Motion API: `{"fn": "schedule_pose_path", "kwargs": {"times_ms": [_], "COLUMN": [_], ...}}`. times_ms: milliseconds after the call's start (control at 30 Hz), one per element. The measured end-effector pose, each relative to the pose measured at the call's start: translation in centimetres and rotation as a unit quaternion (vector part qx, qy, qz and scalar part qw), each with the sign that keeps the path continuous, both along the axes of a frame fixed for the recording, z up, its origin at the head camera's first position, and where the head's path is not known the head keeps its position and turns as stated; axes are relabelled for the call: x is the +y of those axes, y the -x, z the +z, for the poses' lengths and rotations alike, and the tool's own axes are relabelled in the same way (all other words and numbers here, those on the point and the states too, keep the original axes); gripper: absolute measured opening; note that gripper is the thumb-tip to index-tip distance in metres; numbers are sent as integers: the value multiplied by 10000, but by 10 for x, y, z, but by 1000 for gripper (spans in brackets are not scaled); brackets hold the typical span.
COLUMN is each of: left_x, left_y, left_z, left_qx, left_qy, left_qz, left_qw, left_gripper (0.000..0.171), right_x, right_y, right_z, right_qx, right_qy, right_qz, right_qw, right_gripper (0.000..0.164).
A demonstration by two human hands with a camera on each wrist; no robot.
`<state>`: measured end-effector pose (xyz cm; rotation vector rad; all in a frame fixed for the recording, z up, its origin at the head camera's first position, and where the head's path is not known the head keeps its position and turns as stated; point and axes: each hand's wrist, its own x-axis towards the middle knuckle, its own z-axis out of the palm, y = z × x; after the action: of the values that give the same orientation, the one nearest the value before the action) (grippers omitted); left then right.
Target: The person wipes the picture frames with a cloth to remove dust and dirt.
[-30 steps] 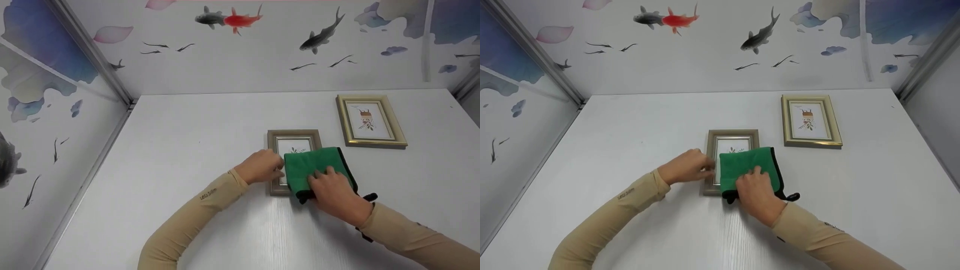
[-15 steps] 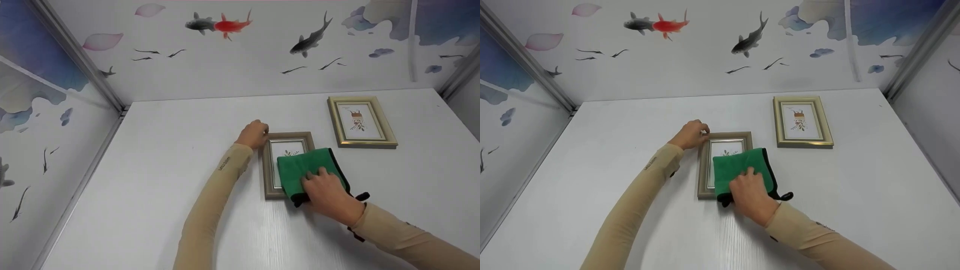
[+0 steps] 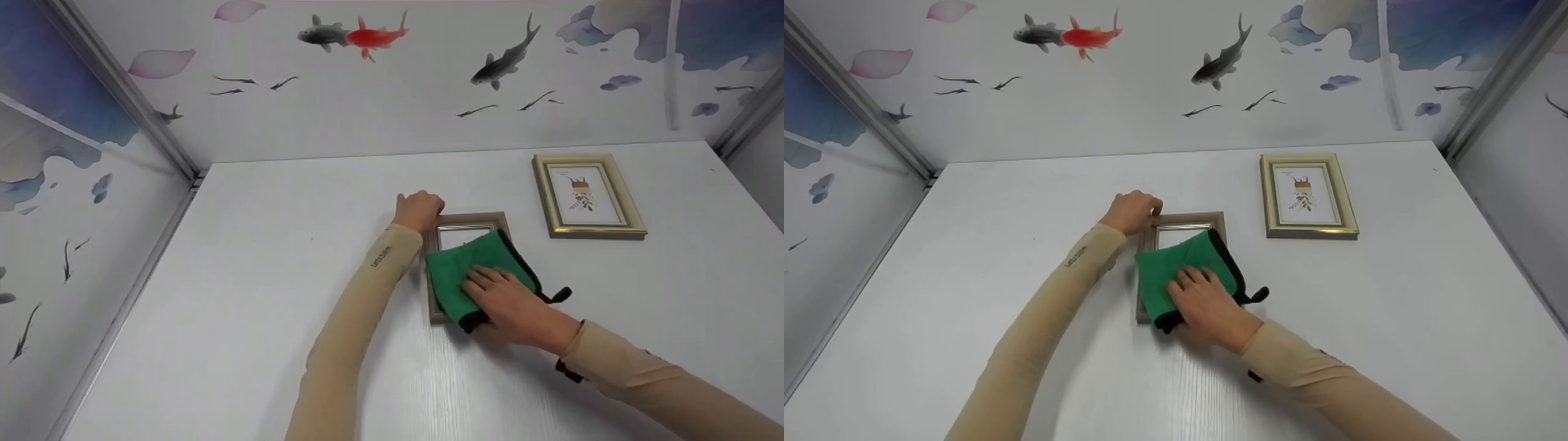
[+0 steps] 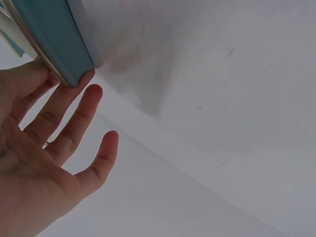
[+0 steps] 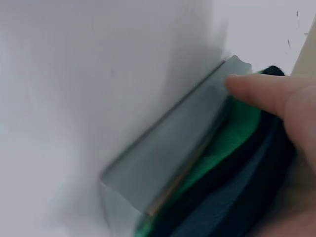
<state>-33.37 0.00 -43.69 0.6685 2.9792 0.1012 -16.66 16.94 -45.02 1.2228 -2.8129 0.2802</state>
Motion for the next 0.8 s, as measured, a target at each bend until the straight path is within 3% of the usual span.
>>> {"fn": "schedule_pose_path", "kwargs": {"times_ms": [167, 500, 633, 800], "left_x": [2, 4, 3, 3], "left_y": [1, -3, -4, -5], "left_z": [1, 3, 1, 1], "left_qx": [35, -45, -123, 18], "left_qy": [159, 286, 193, 142], "left_qz": [-11, -94, -60, -88], "left_qw": [9999, 9995, 9997, 9999], "left_gripper": [21, 24, 24, 23], "right_x": [0, 22, 31, 38], "right_y": [9, 13, 9, -3], "right_z": [-6, 2, 11, 25], "right_qx": [-749, -1031, -1027, -238], "right_qy": [520, 476, 280, -452], "right_qz": [463, 1319, 1133, 349], "right_qw": [9948, 9847, 9878, 9981], "right_gripper": [60, 63, 60, 47]}}
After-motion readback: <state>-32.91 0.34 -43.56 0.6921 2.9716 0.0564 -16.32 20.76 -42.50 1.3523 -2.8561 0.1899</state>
